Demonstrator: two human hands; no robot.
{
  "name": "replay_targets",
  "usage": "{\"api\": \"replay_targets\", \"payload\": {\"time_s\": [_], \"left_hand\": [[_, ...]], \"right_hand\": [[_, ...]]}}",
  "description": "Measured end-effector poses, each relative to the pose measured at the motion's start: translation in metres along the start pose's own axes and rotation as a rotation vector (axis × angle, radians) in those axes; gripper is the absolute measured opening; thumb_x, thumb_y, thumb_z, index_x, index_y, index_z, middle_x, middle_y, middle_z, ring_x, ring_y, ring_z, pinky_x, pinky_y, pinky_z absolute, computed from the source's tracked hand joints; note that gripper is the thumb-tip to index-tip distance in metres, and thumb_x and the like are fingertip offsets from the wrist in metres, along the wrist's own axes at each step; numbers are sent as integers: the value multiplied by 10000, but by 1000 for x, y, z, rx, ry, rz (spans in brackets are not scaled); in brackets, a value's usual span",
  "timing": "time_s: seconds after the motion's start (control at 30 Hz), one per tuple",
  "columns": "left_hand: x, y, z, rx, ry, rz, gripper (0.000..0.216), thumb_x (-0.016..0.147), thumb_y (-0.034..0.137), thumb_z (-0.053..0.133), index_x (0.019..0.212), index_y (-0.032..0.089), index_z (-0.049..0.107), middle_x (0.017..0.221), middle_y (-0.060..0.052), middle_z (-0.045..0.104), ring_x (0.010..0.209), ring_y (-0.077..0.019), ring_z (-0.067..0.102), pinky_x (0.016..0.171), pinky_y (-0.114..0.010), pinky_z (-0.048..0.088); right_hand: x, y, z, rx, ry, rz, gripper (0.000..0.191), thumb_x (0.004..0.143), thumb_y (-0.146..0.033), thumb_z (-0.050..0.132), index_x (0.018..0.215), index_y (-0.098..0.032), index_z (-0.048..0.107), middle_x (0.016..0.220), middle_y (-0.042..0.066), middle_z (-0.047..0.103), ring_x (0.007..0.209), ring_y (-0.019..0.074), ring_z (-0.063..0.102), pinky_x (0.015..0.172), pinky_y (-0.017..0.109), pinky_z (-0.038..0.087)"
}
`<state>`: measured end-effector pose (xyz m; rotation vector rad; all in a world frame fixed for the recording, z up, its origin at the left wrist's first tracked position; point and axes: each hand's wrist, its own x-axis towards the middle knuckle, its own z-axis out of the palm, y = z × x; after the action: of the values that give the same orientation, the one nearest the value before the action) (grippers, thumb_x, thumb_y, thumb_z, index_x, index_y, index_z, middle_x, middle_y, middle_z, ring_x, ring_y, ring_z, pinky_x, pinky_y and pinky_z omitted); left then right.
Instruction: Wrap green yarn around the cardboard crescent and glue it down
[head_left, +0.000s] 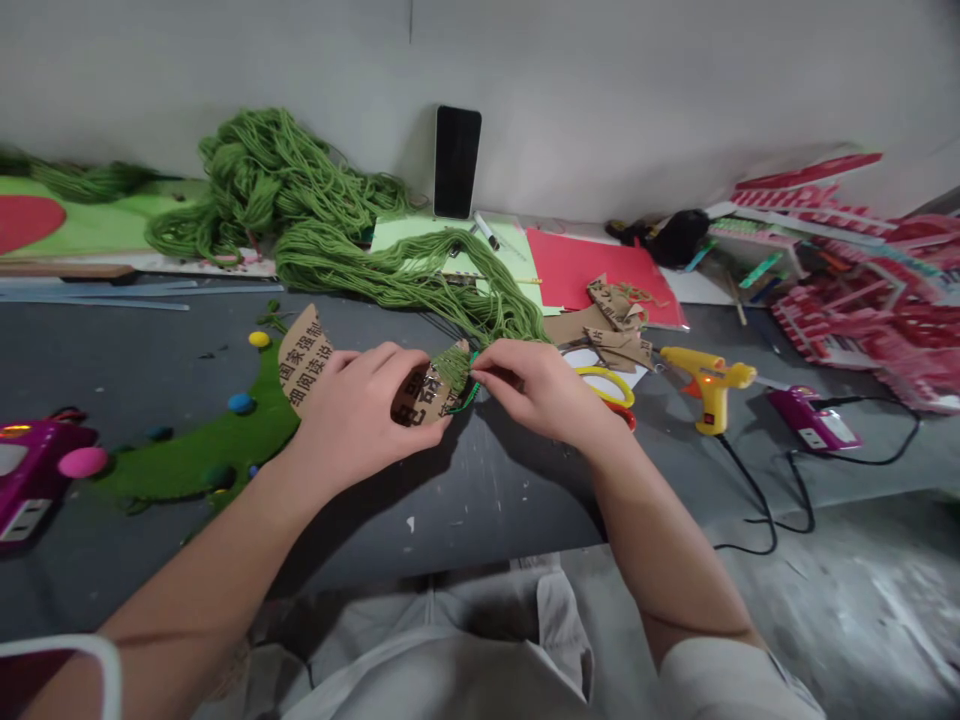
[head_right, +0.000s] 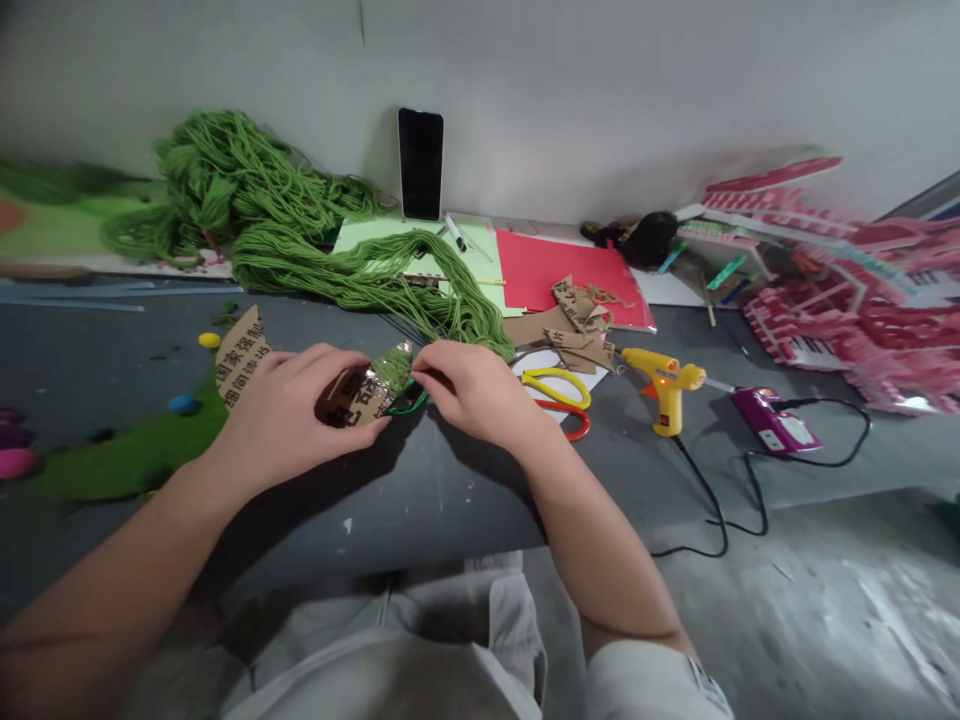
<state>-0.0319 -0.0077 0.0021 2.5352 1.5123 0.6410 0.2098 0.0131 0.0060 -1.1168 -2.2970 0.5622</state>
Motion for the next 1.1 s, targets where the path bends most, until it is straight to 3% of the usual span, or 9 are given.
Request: {"api": "replay_targets", "payload": {"time_s": [0.4,0.63,0.9,1.1], "left_hand": [[-1,5,-1,-121,15,-14,451,811,479,717,1158,221,587,1082,-44,699,974,-247,672,945,-418,401],[-2,6,-2,-342,-9,19,516,748,468,779,1167,235,590,1085,-41,685,991,-241,646,931,-394,468],[-2,4,-8,-560,-229,191,513,728,401,799,1175,220,624,1104,-42,701,987,-218,667,911,-334,505],[-3,0,-3,-463,-423,292,549,720,426,798,1213,250,634,1192,-36,712,1089,-245,654,1018,-373,439]], "right_hand": [[2,4,-6,147,30,34,136,954,-210,584,887,-164,694,851,31,701,753,130,590,733,239,444],[2,18,-11,435,-136,108,161,899,-290,671,853,-159,752,837,32,749,805,162,658,799,276,516],[4,32,-10,612,-313,-88,201,909,-322,713,963,-161,820,1006,107,795,988,211,709,925,348,550],[5,32,-10,404,-423,-89,185,900,-319,737,1002,-193,827,1001,74,802,955,189,714,908,314,525]]}}
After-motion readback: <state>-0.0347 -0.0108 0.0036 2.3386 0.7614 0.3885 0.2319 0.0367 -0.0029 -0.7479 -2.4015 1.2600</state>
